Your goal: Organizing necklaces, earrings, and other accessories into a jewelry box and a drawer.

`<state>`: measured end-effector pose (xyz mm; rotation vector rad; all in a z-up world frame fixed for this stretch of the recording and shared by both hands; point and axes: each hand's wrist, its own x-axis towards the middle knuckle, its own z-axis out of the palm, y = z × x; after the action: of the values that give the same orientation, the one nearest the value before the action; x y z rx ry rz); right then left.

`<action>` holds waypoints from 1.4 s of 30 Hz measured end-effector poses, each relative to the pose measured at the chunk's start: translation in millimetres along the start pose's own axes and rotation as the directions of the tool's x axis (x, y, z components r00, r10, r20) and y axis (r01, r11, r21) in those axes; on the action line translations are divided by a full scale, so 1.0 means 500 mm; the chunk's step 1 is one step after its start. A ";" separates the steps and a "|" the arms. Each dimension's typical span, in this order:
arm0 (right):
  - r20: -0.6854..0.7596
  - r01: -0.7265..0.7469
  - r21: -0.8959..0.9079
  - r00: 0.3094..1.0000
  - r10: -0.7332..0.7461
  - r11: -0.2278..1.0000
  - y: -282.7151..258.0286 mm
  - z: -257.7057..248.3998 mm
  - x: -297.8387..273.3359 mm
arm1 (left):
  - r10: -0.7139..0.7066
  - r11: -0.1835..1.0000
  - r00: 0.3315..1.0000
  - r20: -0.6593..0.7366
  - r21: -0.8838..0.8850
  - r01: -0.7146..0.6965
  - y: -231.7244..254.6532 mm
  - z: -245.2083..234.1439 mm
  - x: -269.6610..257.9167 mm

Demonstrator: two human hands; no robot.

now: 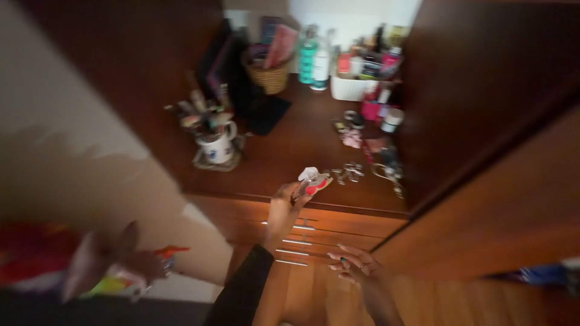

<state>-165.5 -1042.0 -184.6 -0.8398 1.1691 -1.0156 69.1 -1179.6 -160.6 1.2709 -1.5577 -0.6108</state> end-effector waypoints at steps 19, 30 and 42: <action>-0.157 0.051 0.140 0.987 -0.029 0.989 0.017 -0.165 -0.100 | 0.229 0.965 0.878 0.420 0.023 -0.262 -0.040 0.324 0.065; -0.195 0.022 0.127 0.981 0.003 0.992 -0.005 -0.155 -0.083 | 0.175 0.927 0.963 0.205 0.296 -0.232 0.008 0.454 0.020; -0.288 0.101 0.113 0.955 -0.065 0.988 -0.042 -0.170 -0.061 | -0.140 0.965 0.864 0.483 0.264 0.008 0.098 0.417 0.098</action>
<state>-255.0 -1021.2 -172.5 -0.6607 1.3027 -1.2980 -138.3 -1250.6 -179.7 1.4430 -2.0751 -0.8620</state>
